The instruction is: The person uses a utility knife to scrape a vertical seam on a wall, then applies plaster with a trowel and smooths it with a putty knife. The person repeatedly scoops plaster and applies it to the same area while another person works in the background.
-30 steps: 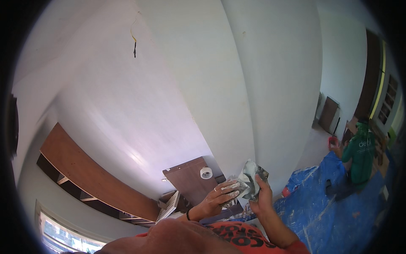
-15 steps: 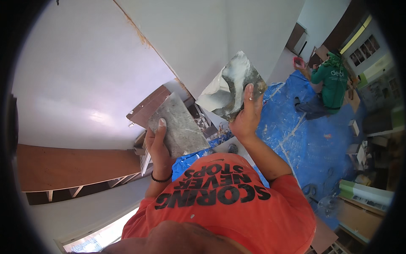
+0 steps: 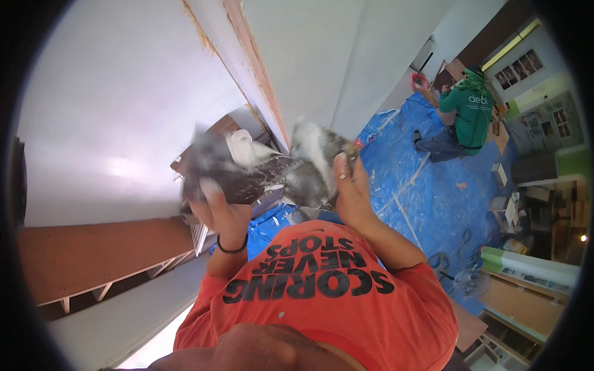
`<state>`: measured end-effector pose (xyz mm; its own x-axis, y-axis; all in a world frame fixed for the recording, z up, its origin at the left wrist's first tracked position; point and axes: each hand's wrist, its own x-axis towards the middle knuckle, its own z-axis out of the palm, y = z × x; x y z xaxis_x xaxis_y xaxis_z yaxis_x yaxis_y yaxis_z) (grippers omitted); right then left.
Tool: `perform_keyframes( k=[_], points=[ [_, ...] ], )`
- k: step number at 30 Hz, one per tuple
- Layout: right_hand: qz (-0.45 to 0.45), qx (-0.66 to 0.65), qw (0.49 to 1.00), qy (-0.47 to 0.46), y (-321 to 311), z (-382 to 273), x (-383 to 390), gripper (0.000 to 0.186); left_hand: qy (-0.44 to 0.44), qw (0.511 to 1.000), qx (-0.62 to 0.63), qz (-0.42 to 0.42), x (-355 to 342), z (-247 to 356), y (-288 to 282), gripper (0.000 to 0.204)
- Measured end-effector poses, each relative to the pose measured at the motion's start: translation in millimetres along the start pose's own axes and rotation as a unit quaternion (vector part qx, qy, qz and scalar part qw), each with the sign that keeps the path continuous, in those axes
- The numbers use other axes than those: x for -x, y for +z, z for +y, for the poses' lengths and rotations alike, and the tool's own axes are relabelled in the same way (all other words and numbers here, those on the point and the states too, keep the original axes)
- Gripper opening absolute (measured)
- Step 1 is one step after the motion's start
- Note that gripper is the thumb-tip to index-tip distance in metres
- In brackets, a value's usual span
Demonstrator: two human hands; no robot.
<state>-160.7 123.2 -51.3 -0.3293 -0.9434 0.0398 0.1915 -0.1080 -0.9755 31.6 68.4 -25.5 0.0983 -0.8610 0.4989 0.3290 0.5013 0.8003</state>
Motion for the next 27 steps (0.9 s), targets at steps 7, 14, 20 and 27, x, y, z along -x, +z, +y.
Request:
perform_keyframes(
  k=[7, 14, 20, 27],
  points=[
    [0.007, -0.338, 0.931, 0.136, 17, 2, -22, 0.044, 0.250, 0.873, -0.178, -0.380, 3, -21, -18, 0.035],
    [-0.035, -0.364, 0.928, 0.068, 1, -25, -52, 0.038, 0.082, 0.891, -0.391, -0.213, -5, -30, -76, 0.032],
    [-0.068, -0.353, 0.932, 0.040, -12, -31, -83, 0.037, 0.074, 0.980, -0.171, 0.076, -51, 35, -28, 0.023],
    [-0.082, -0.370, 0.924, -0.050, -1, 17, -103, 0.038, 0.448, 0.857, -0.176, 0.186, -49, 9, -52, 0.031]
  ],
)
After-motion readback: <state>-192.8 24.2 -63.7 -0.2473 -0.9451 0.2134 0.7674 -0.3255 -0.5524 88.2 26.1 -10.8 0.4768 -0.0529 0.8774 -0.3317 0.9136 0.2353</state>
